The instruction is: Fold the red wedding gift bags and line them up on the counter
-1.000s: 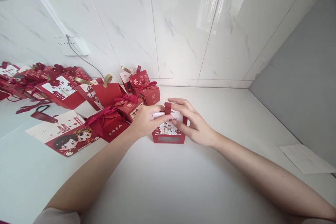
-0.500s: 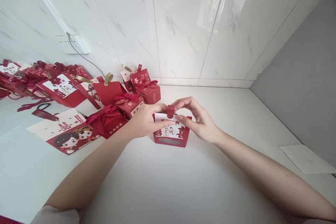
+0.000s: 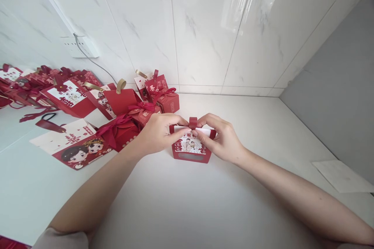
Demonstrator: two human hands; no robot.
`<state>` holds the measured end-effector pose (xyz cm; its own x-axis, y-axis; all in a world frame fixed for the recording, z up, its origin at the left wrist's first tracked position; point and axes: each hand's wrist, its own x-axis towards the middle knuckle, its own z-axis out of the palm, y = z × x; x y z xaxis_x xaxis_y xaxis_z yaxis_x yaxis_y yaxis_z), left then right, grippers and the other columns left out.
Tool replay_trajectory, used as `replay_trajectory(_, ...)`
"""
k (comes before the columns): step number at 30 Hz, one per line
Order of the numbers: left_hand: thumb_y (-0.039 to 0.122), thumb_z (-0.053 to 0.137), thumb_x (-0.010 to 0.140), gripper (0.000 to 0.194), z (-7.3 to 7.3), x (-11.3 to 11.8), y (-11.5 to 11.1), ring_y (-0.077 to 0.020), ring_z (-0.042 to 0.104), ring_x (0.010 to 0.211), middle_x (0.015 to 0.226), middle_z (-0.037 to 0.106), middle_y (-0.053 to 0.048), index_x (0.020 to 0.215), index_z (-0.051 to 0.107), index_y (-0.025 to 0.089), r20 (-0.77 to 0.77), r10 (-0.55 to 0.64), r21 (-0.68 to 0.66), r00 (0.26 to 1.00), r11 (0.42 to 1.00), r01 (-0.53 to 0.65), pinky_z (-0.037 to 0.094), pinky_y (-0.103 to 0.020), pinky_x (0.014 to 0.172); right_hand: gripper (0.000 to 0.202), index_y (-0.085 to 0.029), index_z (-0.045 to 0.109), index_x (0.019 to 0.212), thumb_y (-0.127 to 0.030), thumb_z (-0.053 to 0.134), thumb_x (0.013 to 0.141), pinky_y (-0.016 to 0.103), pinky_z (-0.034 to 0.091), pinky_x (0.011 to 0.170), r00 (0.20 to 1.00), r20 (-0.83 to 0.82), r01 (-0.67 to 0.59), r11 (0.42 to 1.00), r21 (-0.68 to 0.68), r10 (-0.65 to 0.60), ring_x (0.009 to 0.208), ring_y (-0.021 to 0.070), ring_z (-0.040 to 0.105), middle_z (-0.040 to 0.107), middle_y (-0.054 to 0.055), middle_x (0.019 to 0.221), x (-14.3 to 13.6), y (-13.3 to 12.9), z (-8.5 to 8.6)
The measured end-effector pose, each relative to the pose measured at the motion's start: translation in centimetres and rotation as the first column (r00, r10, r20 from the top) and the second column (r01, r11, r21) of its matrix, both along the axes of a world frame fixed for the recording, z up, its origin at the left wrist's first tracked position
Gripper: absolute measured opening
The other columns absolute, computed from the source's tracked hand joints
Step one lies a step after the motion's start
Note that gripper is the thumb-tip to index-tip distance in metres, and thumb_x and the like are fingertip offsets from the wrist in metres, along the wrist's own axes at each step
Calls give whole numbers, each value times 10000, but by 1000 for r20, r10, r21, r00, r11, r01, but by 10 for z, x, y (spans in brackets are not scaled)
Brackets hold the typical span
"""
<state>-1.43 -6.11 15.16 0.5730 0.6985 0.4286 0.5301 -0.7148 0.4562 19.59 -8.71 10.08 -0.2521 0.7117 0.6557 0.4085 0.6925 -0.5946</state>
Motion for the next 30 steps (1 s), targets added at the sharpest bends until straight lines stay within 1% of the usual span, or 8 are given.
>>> replay_trajectory(5, 308, 640, 861, 151, -5, 3, -2, -146, 652, 700, 786, 732, -17, 789, 702, 190, 29, -52, 76, 998, 996, 50, 473, -255, 643, 37, -233, 578, 956, -259, 574, 929, 393, 464, 817, 996, 76, -44, 998, 52, 40, 868, 208, 619, 676, 43, 920, 3, -3, 2)
replay_trajectory(10, 279, 647, 863, 135, -9, 5, 4, -129, 646, 685, 761, 730, -6, 785, 695, 179, 79, -99, 26, 992, 995, 97, 465, -239, 644, 57, -225, 580, 984, -218, 543, 942, 389, 444, 869, 995, 86, -55, 998, 40, 51, 902, 202, 619, 679, 45, 944, 4, -1, 2)
replay_trajectory(17, 258, 651, 863, 125, -4, 1, 6, -117, 648, 695, 763, 728, -3, 789, 702, 170, 112, -147, -50, 983, 987, 153, 464, -221, 662, 44, -208, 591, 958, -223, 558, 934, 393, 413, 955, 992, 79, -96, 995, 23, 94, 919, 180, 602, 675, 27, 922, 7, 3, 4)
replay_trajectory(20, 297, 600, 903, 160, -30, 4, 4, -136, 666, 756, 825, 728, -20, 873, 700, 176, 232, -83, -112, 969, 988, 111, 488, -226, 687, 118, -212, 609, 911, -330, 613, 910, 356, 484, 854, 993, -115, -45, 992, -118, 31, 837, 172, 624, 676, 25, 894, 1, 3, -18)
replay_trajectory(22, 350, 567, 923, 211, -62, 8, 5, -172, 677, 901, 975, 720, -51, 1012, 653, 179, 438, 58, -124, 897, 992, -4, 512, -256, 780, 228, -220, 583, 995, -424, 615, 900, 323, 532, 747, 944, -325, -34, 962, -272, -59, 816, 177, 644, 682, 32, 930, -5, 6, -43)
replay_trajectory(24, 412, 526, 939, 390, -99, 9, 12, -218, 625, 1121, 1237, 645, -97, 1263, 511, 195, 577, 139, -165, 805, 985, -51, 508, -307, 907, 397, -233, 510, 1211, -493, 565, 916, 359, 555, 834, 906, -418, -102, 920, -380, -72, 944, 205, 664, 677, 62, 1112, -8, 12, -68)
replay_trajectory(27, 512, 416, 962, 523, -138, 3, 34, -265, 540, 1265, 1375, 562, -131, 1362, 462, 179, 533, 113, -246, 839, 969, 26, 444, -384, 1050, 533, -235, 433, 1358, -549, 500, 933, 429, 471, 1048, 930, -367, -184, 854, -486, -8, 1198, 246, 593, 593, 88, 1348, -5, 27, -89)
replay_trajectory(30, 562, 407, 948, 613, -146, -10, 57, -294, 510, 1305, 1402, 552, -133, 1414, 449, 166, 447, 121, -348, 886, 936, 48, 395, -435, 1109, 624, -256, 358, 1449, -548, 523, 923, 451, 382, 1146, 948, -306, -239, 826, -510, 86, 1343, 253, 480, 476, 69, 1488, 5, 42, -89)
